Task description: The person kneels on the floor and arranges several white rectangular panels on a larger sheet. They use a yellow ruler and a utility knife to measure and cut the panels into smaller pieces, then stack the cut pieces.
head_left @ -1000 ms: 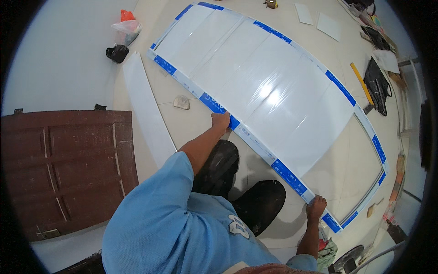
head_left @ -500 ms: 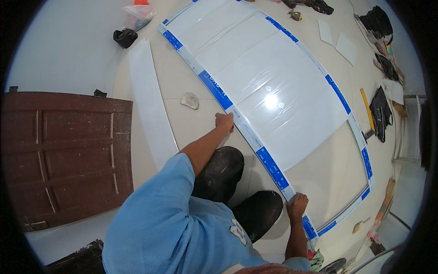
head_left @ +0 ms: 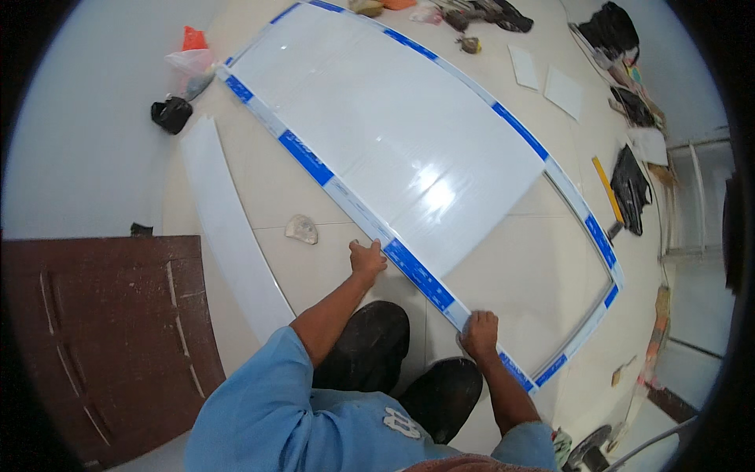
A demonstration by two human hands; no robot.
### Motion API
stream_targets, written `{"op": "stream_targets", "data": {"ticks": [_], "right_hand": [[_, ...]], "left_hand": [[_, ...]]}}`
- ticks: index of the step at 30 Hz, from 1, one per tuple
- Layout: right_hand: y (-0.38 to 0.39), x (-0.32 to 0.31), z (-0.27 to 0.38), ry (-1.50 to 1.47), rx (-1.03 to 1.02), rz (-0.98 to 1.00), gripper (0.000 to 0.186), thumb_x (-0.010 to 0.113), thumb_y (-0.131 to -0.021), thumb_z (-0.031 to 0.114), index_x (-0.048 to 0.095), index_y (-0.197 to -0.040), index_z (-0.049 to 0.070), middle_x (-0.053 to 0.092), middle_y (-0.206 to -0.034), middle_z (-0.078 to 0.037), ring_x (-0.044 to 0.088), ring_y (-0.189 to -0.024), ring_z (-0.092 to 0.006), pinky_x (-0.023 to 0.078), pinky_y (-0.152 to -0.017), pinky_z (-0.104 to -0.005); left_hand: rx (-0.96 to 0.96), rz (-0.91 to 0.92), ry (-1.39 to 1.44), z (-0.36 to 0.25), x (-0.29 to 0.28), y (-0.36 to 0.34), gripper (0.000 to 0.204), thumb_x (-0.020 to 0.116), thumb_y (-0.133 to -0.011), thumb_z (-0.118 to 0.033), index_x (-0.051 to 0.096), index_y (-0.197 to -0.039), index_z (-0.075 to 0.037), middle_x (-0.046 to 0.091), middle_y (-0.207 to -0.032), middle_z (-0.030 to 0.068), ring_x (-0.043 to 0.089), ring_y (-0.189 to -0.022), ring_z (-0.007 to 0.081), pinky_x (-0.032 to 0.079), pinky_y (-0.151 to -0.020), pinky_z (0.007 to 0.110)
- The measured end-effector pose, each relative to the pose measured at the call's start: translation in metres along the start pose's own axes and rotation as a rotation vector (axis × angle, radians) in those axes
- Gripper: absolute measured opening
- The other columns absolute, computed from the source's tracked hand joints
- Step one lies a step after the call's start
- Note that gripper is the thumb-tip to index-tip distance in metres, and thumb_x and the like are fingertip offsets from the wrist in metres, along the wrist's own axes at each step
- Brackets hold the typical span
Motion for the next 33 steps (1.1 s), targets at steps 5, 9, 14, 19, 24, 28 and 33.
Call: {"op": "stream_targets", "data": {"ticks": [5,9,14,19,24,28,33], "right_hand": [[-0.012,-0.020,0.001,-0.041,0.031,0.146,0.051,0.090,-0.063,0.025,0.064,-0.101,0.002,0.065,-0.106,-0.019,0.060,-0.105,-0.0381,0.047,-0.093,-0.0520],[-0.022,-0.009,0.004,-0.035,0.072,0.163,0.043,0.086,-0.066,0.026,0.066,-0.097,0.003,0.066,-0.102,-0.018,0.061,-0.102,-0.0374,0.047,-0.092,-0.0515],[-0.037,-0.024,0.012,-0.016,0.077,0.039,0.027,0.076,-0.070,0.016,0.068,-0.092,0.002,0.066,-0.095,-0.018,0.061,-0.097,-0.0349,0.047,-0.088,-0.0487],[-0.032,-0.013,0.024,0.080,0.072,-0.036,0.027,0.075,-0.073,0.015,0.069,-0.095,0.001,0.066,-0.097,-0.018,0.062,-0.094,-0.0342,0.047,-0.087,-0.0493],[-0.074,-0.058,0.029,-0.077,0.155,0.130,0.051,0.083,-0.083,0.043,0.069,-0.106,0.000,0.070,-0.111,-0.019,0.066,-0.106,-0.0375,0.049,-0.088,-0.0510],[-0.100,-0.040,-0.018,-0.437,0.350,-0.096,0.058,0.079,-0.091,0.050,0.069,-0.119,0.000,0.074,-0.119,-0.019,0.071,-0.108,-0.0338,0.055,-0.094,-0.0493],[-0.182,-0.053,-0.023,-1.438,0.666,-0.085,0.042,0.074,-0.101,0.031,0.069,-0.121,-0.006,0.075,-0.111,-0.015,0.074,-0.093,-0.0250,0.064,-0.087,-0.0404]], "left_hand": [[-0.027,0.007,0.017,0.018,0.029,0.031,0.073,0.071,-0.103,-0.018,0.027,-0.159,0.001,0.065,-0.120,0.0213,0.071,-0.078,0.0270,0.065,-0.063,0.041],[0.006,0.035,0.034,0.040,0.043,0.017,0.061,0.070,-0.102,-0.015,0.039,-0.152,0.001,0.067,-0.115,0.0150,0.070,-0.081,0.0234,0.060,-0.060,0.038],[0.125,0.170,0.041,0.032,0.049,0.005,0.039,0.067,-0.103,-0.011,0.052,-0.137,0.001,0.067,-0.110,0.0101,0.068,-0.085,0.0194,0.057,-0.067,0.033],[0.393,0.169,0.024,0.034,0.043,0.015,0.053,0.070,-0.100,-0.012,0.049,-0.145,0.005,0.064,-0.131,0.0171,0.066,-0.114,0.0284,0.054,-0.099,0.040],[0.642,-0.048,-0.593,0.012,0.059,0.011,0.087,0.069,-0.098,-0.023,0.024,-0.163,0.015,0.027,-0.169,0.0377,0.027,-0.159,0.0471,0.021,-0.133,0.049],[0.833,-0.020,-0.727,0.013,0.057,0.061,0.089,0.069,-0.099,-0.023,0.021,-0.164,0.014,0.023,-0.170,0.0391,0.022,-0.160,0.0501,0.021,-0.132,0.051],[1.050,0.022,-0.857,0.020,0.041,0.094,0.099,0.077,-0.095,-0.027,0.019,-0.164,0.014,0.022,-0.169,0.0423,0.021,-0.158,0.0581,0.025,-0.129,0.057]]}}
Point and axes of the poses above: each hand's wrist, its own y-axis away from the middle knuckle, its own x-axis out of the palm, z = x × y, the point moved 3 cm from there along -y, towards the middle knuckle
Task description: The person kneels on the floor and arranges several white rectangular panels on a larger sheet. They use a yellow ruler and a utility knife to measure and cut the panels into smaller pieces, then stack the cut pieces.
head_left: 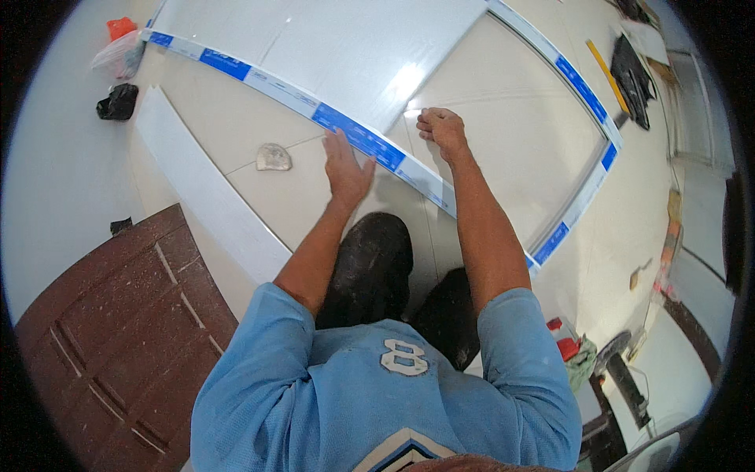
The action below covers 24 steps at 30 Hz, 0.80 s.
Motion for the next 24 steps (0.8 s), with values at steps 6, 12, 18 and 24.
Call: {"op": "stream_targets", "data": {"ticks": [6,12,18,24], "right_hand": [[-0.040,0.055,0.012,-0.060,0.007,-0.021,0.026,0.071,-0.102,0.013,0.068,-0.117,-0.008,0.074,-0.104,-0.014,0.075,-0.088,-0.0225,0.068,-0.080,-0.0393],[-0.051,0.052,0.001,0.126,-0.023,-0.003,0.030,0.071,-0.101,0.007,0.066,-0.125,-0.011,0.076,-0.113,-0.021,0.078,-0.093,-0.0288,0.071,-0.074,-0.0433],[-0.036,0.052,0.013,0.205,0.038,0.050,0.024,0.075,-0.100,0.018,0.067,-0.102,-0.005,0.074,-0.088,-0.015,0.074,-0.074,-0.0207,0.063,-0.061,-0.0336],[0.013,-0.024,0.006,0.137,0.008,0.017,0.028,0.071,-0.103,0.027,0.070,-0.107,0.000,0.075,-0.093,-0.010,0.073,-0.078,-0.0170,0.060,-0.066,-0.0302]], "left_hand": [[-0.006,0.077,0.025,0.002,-0.012,-0.004,0.113,0.085,-0.089,-0.031,0.014,-0.166,0.011,0.018,-0.170,0.0424,0.020,-0.158,0.0584,0.026,-0.126,0.062],[0.013,0.066,0.068,0.010,0.005,-0.006,0.113,0.086,-0.088,-0.029,0.014,-0.166,0.011,0.016,-0.170,0.0434,0.019,-0.160,0.0551,0.026,-0.125,0.060],[-0.005,0.109,0.101,0.008,-0.013,0.000,0.107,0.084,-0.088,-0.023,0.018,-0.166,0.010,0.018,-0.172,0.0379,0.024,-0.160,0.0524,0.028,-0.127,0.058],[-0.092,0.078,0.096,0.107,-0.049,0.063,0.083,0.077,-0.092,-0.020,0.040,-0.159,0.011,0.039,-0.165,0.0349,0.034,-0.157,0.0457,0.027,-0.131,0.049]]}}
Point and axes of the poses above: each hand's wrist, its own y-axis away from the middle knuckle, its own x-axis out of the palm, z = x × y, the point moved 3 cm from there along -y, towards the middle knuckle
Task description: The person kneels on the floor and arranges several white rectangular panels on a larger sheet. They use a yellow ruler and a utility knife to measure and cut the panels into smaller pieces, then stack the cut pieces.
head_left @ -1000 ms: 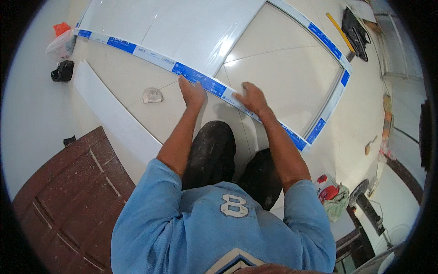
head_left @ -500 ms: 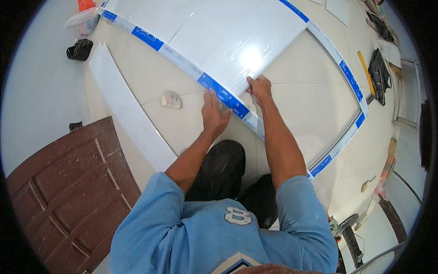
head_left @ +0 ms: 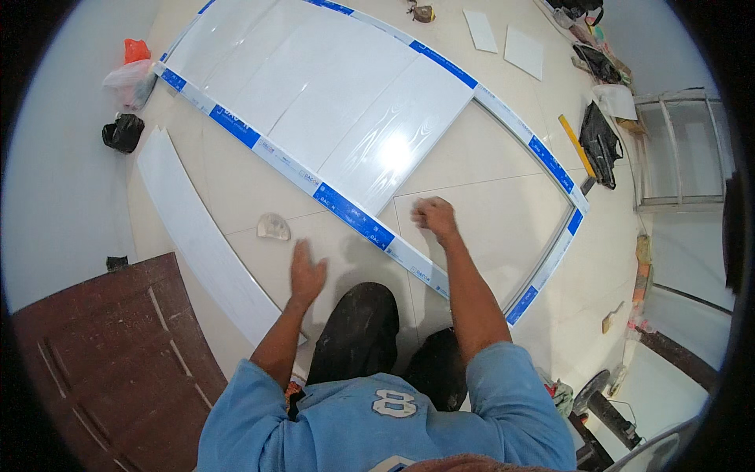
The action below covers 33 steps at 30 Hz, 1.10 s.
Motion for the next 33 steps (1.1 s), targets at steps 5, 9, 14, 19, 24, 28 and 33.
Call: {"op": "stream_targets", "data": {"ticks": [5,9,14,19,24,28,33], "right_hand": [[0.100,-0.101,-0.027,-0.042,-0.009,-0.247,0.029,0.068,-0.101,0.022,0.069,-0.119,-0.002,0.077,-0.102,-0.013,0.075,-0.087,-0.0205,0.063,-0.073,-0.0343],[0.195,-0.167,-0.068,-0.083,0.002,-0.399,0.031,0.072,-0.100,0.021,0.069,-0.122,-0.001,0.077,-0.106,-0.016,0.077,-0.088,-0.0251,0.065,-0.072,-0.0381],[0.301,-0.201,-0.120,-0.115,0.022,-0.460,0.036,0.068,-0.104,0.025,0.064,-0.132,0.002,0.075,-0.119,-0.016,0.074,-0.102,-0.0277,0.063,-0.084,-0.0414],[0.369,-0.176,-0.124,-0.060,-0.001,-0.493,0.042,0.067,-0.105,0.028,0.061,-0.135,-0.001,0.073,-0.125,-0.018,0.073,-0.110,-0.0315,0.061,-0.093,-0.0459],[0.442,-0.185,-0.168,-0.124,-0.026,-0.596,0.045,0.065,-0.106,0.028,0.059,-0.138,-0.003,0.071,-0.131,-0.021,0.070,-0.117,-0.0354,0.059,-0.099,-0.0486],[0.452,-0.175,-0.183,-0.155,-0.077,-0.525,0.045,0.066,-0.106,0.028,0.059,-0.139,-0.002,0.071,-0.132,-0.024,0.072,-0.115,-0.0381,0.059,-0.095,-0.0507],[0.451,-0.183,-0.178,-0.244,-0.110,-0.553,0.048,0.066,-0.104,0.028,0.057,-0.140,-0.001,0.069,-0.135,-0.026,0.070,-0.116,-0.0387,0.058,-0.097,-0.0523]], "left_hand": [[-0.805,-0.306,-0.185,0.175,-0.050,0.148,0.100,0.086,-0.087,-0.032,0.032,-0.163,0.007,0.039,-0.166,0.0279,0.037,-0.154,0.0430,0.030,-0.130,0.050],[-1.308,-0.154,0.082,0.236,-0.063,0.271,0.121,0.089,-0.082,-0.053,0.027,-0.162,0.011,0.042,-0.164,0.0295,0.043,-0.151,0.0426,0.036,-0.126,0.051],[-1.275,-0.187,0.303,0.240,-0.061,0.291,0.109,0.094,-0.073,-0.053,0.049,-0.149,0.012,0.057,-0.149,0.0304,0.058,-0.137,0.0422,0.050,-0.114,0.049],[-1.217,-0.310,0.077,0.220,-0.080,0.273,0.093,0.096,-0.071,-0.048,0.060,-0.134,0.009,0.066,-0.135,0.0278,0.067,-0.124,0.0429,0.059,-0.103,0.052],[-1.187,-0.189,0.326,0.194,-0.068,0.269,0.099,0.094,-0.075,-0.049,0.048,-0.145,0.005,0.060,-0.143,0.0273,0.060,-0.134,0.0414,0.053,-0.111,0.053],[-0.861,-0.219,0.605,0.254,-0.047,0.274,0.100,0.094,-0.079,-0.044,0.045,-0.152,0.005,0.056,-0.154,0.0232,0.058,-0.138,0.0365,0.052,-0.112,0.051],[-0.627,-0.228,1.391,0.260,-0.053,0.260,0.058,0.078,-0.100,-0.027,0.056,-0.145,0.002,0.070,-0.132,0.0181,0.070,-0.117,0.0313,0.058,-0.104,0.048]]}}
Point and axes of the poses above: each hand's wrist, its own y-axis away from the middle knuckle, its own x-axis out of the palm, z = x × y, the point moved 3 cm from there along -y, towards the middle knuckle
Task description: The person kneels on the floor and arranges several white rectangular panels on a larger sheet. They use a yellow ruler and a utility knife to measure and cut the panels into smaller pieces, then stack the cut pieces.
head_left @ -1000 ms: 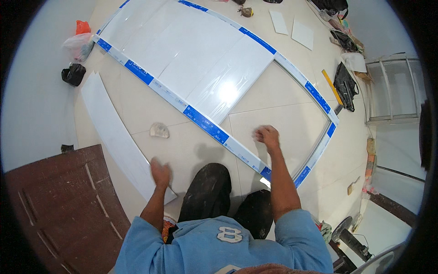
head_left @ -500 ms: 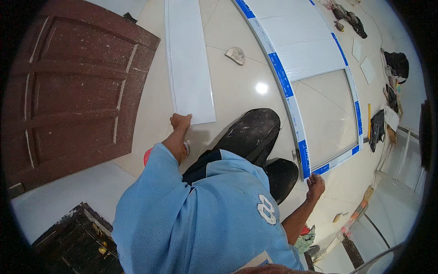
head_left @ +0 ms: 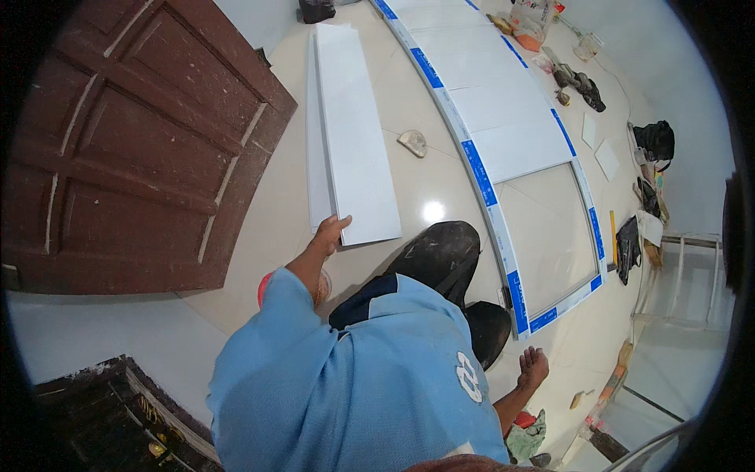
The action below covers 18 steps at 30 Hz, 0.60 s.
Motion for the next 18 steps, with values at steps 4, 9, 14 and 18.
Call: {"op": "stream_targets", "data": {"ticks": [4,9,14,18], "right_hand": [[-0.004,-0.004,0.021,0.018,-0.088,0.003,0.049,0.065,-0.103,0.029,0.058,-0.139,-0.003,0.069,-0.134,-0.024,0.070,-0.116,-0.0379,0.058,-0.096,-0.0511],[-0.008,0.030,0.051,-0.004,-0.151,0.122,0.050,0.069,-0.104,0.030,0.058,-0.139,-0.004,0.072,-0.130,-0.021,0.072,-0.113,-0.0348,0.059,-0.093,-0.0452],[0.002,0.082,0.074,0.049,-0.206,0.210,0.049,0.071,-0.104,0.029,0.059,-0.139,-0.002,0.073,-0.125,-0.021,0.073,-0.110,-0.0337,0.061,-0.087,-0.0423],[0.020,0.129,0.093,0.096,-0.240,0.319,0.045,0.071,-0.104,0.028,0.062,-0.136,-0.002,0.074,-0.123,-0.020,0.075,-0.105,-0.0305,0.062,-0.086,-0.0415]], "left_hand": [[-0.048,0.288,0.283,-0.039,0.042,0.041,0.051,0.077,-0.098,-0.019,0.058,-0.140,0.004,0.071,-0.123,0.0176,0.072,-0.113,0.0323,0.060,-0.100,0.051],[0.129,0.308,0.183,-0.115,0.075,0.094,0.048,0.077,-0.097,-0.015,0.059,-0.137,0.005,0.072,-0.122,0.0167,0.074,-0.108,0.0294,0.064,-0.095,0.048],[0.246,0.394,0.201,-0.162,0.101,0.124,0.049,0.077,-0.097,-0.013,0.058,-0.139,0.004,0.072,-0.120,0.0161,0.074,-0.104,0.0264,0.065,-0.092,0.044],[0.277,0.415,0.178,-0.162,0.119,0.154,0.048,0.075,-0.098,-0.012,0.057,-0.139,0.005,0.071,-0.121,0.0162,0.074,-0.105,0.0258,0.063,-0.093,0.042]]}}
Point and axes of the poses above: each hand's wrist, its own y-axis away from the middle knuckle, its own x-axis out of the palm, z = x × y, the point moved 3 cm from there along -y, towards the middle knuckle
